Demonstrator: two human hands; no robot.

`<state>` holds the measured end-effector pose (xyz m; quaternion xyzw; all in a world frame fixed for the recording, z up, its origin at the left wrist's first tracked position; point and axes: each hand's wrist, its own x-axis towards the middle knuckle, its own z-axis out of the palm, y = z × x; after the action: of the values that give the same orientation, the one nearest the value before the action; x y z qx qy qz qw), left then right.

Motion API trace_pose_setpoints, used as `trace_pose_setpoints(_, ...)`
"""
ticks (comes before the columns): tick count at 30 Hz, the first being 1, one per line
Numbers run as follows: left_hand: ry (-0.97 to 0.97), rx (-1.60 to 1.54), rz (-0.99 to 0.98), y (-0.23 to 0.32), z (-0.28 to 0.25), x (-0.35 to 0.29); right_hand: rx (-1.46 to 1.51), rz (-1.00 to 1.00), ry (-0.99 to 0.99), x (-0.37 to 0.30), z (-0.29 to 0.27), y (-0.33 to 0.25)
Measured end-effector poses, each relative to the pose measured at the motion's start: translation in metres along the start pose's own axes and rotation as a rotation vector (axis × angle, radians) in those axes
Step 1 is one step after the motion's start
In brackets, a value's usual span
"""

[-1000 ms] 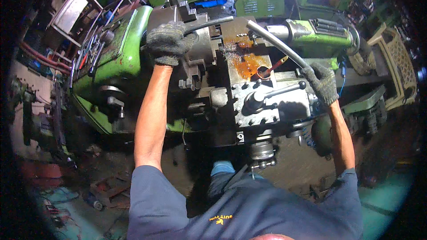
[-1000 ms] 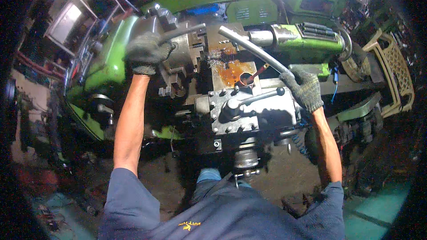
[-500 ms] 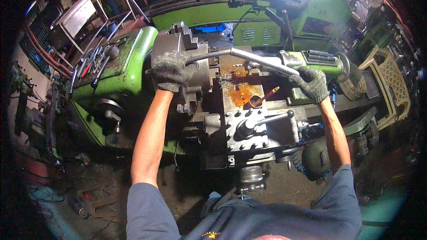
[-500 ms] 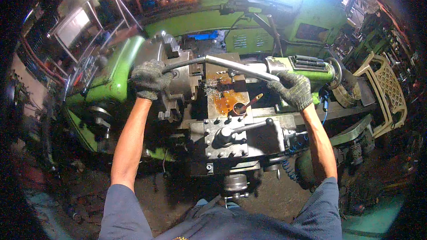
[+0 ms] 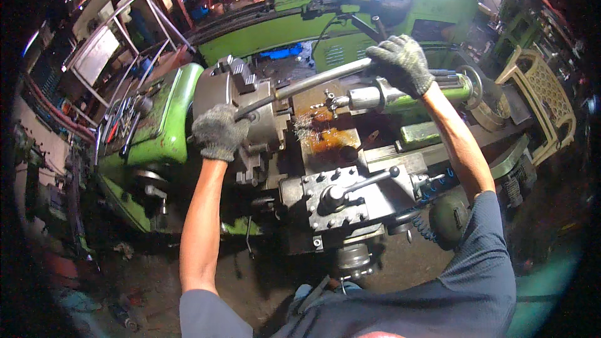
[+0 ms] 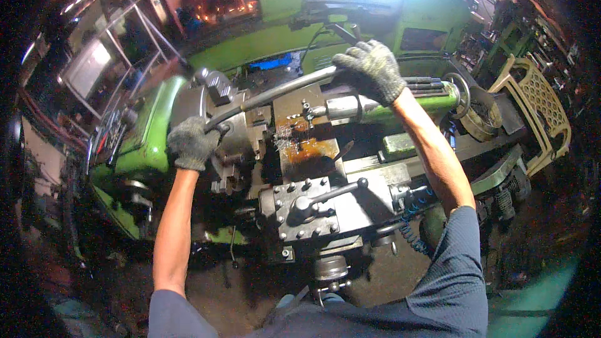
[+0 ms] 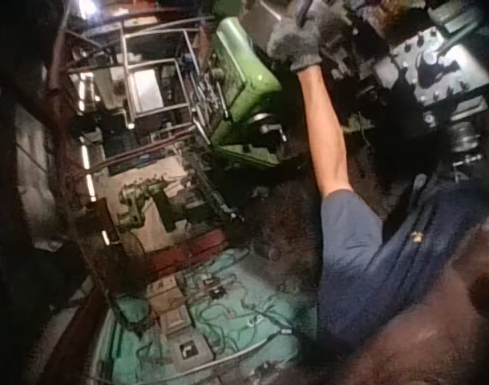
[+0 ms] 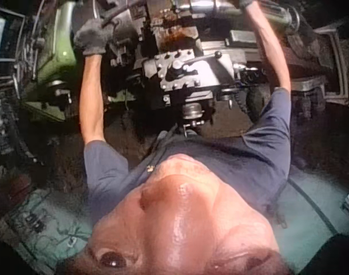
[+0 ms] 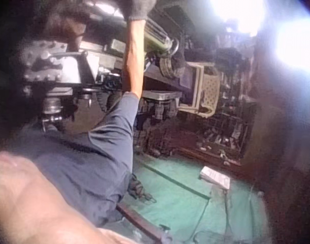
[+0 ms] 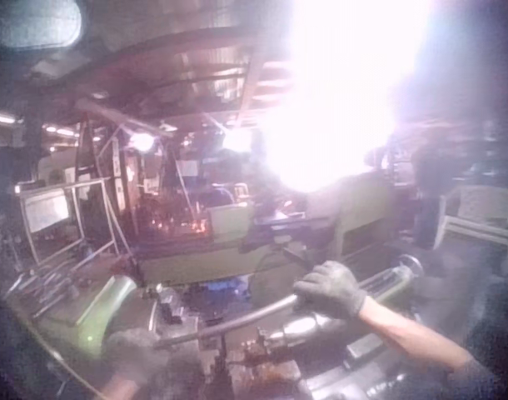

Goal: The person operates a green metal lathe in a workshop, machining a cylindrical metal workpiece. They use a wrench to tighten the chuck jaws, adjust the tool post, and apply cutting fluid from a brush to the workpiece while the machine is running. The person also uses a caliper to measure the diameter of the workpiece during the process.

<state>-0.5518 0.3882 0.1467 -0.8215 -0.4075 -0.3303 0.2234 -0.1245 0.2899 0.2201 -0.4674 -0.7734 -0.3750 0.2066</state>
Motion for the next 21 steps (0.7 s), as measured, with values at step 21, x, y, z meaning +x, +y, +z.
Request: trace_pose_setpoints(21, -0.29, 0.076, -0.02, -0.016, 0.005, 0.065, -0.054, 0.577, -0.707, 0.018, 0.039, 0.006)
